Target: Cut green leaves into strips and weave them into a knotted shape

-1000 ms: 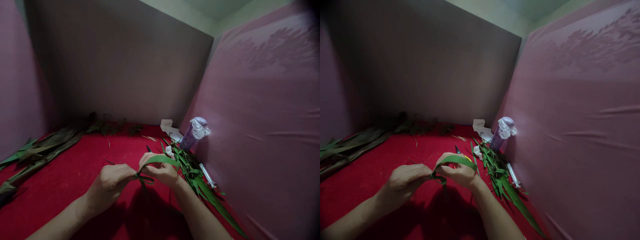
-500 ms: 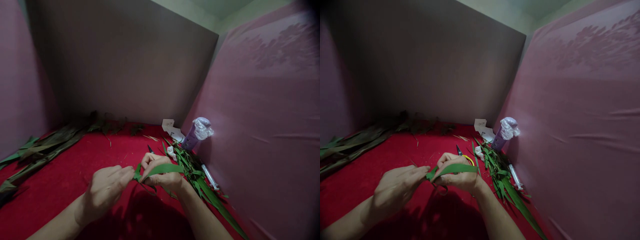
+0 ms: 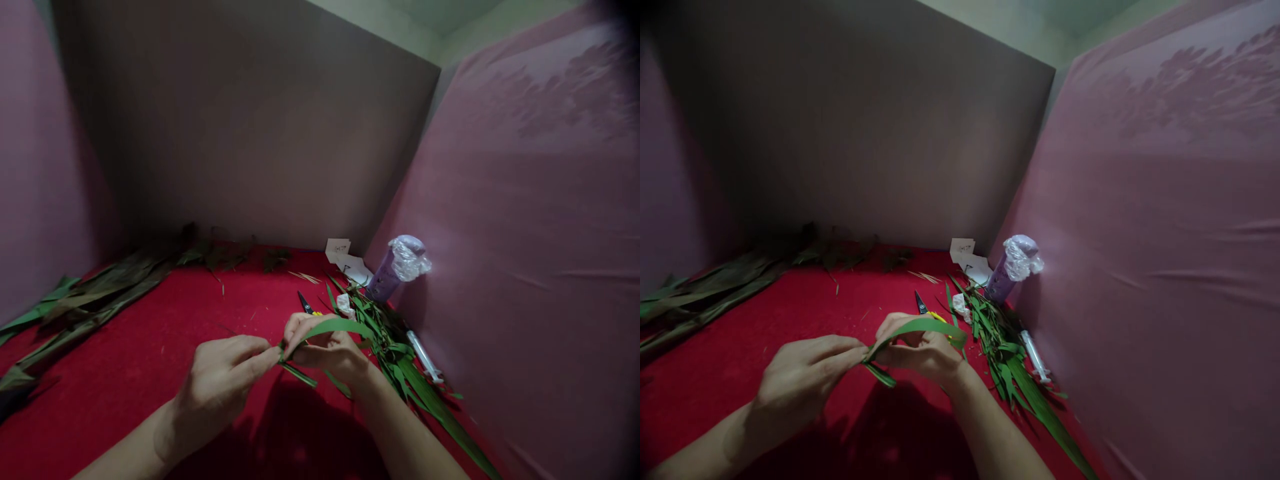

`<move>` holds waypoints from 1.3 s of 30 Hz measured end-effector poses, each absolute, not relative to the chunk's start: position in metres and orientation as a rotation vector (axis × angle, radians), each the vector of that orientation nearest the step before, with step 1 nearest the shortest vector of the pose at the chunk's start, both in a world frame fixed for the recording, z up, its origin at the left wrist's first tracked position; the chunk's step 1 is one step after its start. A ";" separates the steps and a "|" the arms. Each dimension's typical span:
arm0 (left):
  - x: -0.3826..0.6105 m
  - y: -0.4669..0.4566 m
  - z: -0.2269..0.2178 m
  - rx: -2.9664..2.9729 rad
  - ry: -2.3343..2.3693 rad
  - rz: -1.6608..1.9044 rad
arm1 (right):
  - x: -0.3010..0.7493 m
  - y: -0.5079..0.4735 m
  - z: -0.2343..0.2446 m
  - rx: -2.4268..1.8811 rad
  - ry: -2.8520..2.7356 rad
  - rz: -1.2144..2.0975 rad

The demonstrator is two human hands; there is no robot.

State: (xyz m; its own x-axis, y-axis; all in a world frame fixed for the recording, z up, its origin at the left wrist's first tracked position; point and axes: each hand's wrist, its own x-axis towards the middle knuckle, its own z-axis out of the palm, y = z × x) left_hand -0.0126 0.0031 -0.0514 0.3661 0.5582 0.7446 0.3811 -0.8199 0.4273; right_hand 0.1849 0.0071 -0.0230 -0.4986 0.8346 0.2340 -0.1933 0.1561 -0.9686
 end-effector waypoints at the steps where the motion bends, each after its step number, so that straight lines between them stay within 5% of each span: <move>1: -0.012 0.003 -0.051 2.417 0.809 1.407 | 0.184 0.008 -0.025 -0.648 -1.540 1.503; 20: 0.006 0.004 -0.044 1.315 0.961 0.977 | 0.174 0.016 -0.033 -0.745 -1.408 1.377; 26: 0.007 0.004 -0.041 1.154 0.995 1.013 | 0.167 0.013 -0.038 -0.919 -1.618 1.144; 39: 0.007 0.010 -0.053 1.053 1.035 1.104 | 0.158 0.013 -0.055 -0.968 -1.635 1.234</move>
State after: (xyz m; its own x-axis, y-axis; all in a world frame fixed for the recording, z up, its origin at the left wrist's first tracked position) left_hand 0.0071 0.0102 -0.0533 0.1445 0.9838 -0.1063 -0.1701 0.1305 0.9767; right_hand 0.1578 0.0133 -0.0550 -0.3407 0.9242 0.1727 0.0873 0.2140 -0.9729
